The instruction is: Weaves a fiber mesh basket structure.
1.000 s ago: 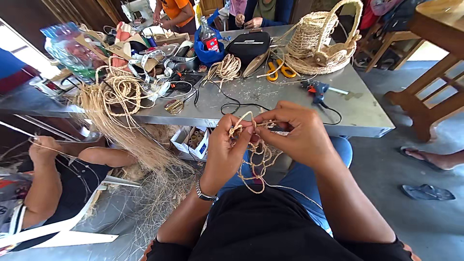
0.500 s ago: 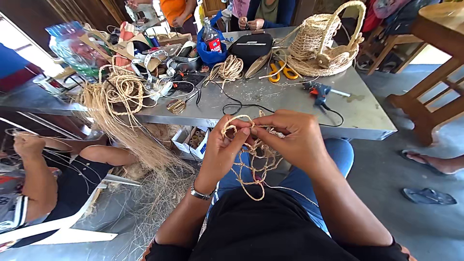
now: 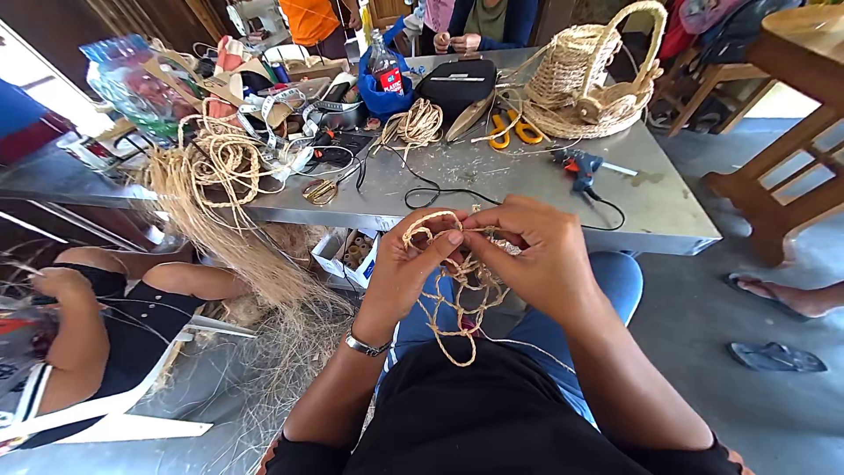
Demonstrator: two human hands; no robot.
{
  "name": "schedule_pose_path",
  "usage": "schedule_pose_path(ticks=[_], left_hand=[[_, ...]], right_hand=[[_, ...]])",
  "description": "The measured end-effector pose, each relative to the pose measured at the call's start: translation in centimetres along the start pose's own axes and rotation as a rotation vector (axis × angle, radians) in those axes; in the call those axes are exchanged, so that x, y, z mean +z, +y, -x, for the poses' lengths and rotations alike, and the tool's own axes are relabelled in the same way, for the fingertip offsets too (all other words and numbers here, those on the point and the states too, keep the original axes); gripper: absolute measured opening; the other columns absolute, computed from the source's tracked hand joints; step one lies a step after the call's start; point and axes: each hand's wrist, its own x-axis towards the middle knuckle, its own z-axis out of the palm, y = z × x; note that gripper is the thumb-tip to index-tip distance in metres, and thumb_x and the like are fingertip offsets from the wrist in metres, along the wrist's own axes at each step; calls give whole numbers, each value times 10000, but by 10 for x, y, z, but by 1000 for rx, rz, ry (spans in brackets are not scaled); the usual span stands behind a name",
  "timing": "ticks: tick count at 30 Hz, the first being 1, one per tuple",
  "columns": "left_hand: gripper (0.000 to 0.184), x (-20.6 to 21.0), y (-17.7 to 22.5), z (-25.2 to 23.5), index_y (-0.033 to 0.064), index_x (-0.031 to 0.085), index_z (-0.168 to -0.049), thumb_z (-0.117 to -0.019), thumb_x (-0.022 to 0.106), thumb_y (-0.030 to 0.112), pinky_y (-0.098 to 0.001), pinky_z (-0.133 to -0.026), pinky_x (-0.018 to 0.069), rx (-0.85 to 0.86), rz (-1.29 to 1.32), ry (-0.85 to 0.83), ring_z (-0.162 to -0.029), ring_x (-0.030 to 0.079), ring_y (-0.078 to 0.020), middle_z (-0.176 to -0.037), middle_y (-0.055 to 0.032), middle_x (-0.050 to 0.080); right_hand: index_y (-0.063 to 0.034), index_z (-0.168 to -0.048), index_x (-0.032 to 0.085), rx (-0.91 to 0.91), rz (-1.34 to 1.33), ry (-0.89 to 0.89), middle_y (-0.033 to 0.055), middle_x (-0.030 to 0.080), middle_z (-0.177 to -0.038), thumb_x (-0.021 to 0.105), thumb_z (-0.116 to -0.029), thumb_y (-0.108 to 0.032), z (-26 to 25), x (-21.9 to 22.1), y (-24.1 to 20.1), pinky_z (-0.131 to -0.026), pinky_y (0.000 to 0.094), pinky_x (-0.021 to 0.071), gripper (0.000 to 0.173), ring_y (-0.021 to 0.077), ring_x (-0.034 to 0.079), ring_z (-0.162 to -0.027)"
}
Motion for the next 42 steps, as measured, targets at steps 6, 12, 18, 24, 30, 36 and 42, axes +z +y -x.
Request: schedule_pose_path(ticks=[6, 12, 18, 24, 30, 36, 42], left_hand=[[238, -3, -1, 0, 65, 636, -1223, -987, 633, 34, -267, -737, 605, 29, -4, 21, -819, 678, -110, -1074, -51, 681], [287, 1, -3, -1, 66, 639, -1196, -925, 726, 30, -263, -693, 607, 110, -90, 46, -796, 689, -117, -997, -66, 701], [227, 6, -3, 0, 42, 648, -1133, -920, 713, -5, -268, -694, 611, 219, -180, 90, -795, 685, -125, -1000, -67, 691], [227, 6, -2, -1, 54, 669, -1148, -931, 701, -5, -262, -685, 600, 240, -110, 38, -789, 672, -125, -1015, -73, 684], [201, 5, -6, -2, 80, 672, -1139, -952, 674, 4, -256, -687, 592, 250, -90, 13, -795, 665, -111, -993, -54, 679], [203, 4, -3, -2, 40, 671, -1168, -970, 646, -1, -281, -708, 613, 248, -145, 21, -797, 681, -130, -1005, -67, 689], [173, 5, 0, -1, 39, 648, -1105, -938, 686, 14, -255, -676, 600, 212, -253, 21, -761, 667, -112, -945, -51, 678]], right_hand=[[-52, -1060, 777, -8, 14, -16, -6, 565, -790, 609, -980, -133, 1, 1, -1, -547, 128, 421, 203, 3, 498, -645], [-71, -1093, 779, -43, 78, -37, 3, 576, -804, 573, -977, -96, 3, 1, -4, -554, 161, 449, 238, 26, 529, -662], [-73, -1103, 770, -39, 82, -10, 2, 677, -859, 561, -986, -101, 5, 1, -8, -575, 176, 486, 242, 17, 580, -684], [-42, -1094, 766, -51, 27, 4, -4, 693, -817, 532, -964, -45, 6, -1, -7, -548, 155, 469, 267, -13, 549, -631], [-56, -1100, 779, -84, 58, -6, 20, 731, -873, 514, -956, -23, 7, -3, -4, -599, 175, 504, 303, 7, 602, -682], [-43, -1216, 686, 28, 48, -28, -37, 575, -711, 550, -1020, -118, 5, -3, -5, -486, 170, 405, 250, 10, 467, -547], [-60, -1079, 697, -11, 142, -67, 11, 634, -841, 600, -1026, -218, 2, -10, -3, -572, 176, 472, 192, 32, 546, -655]])
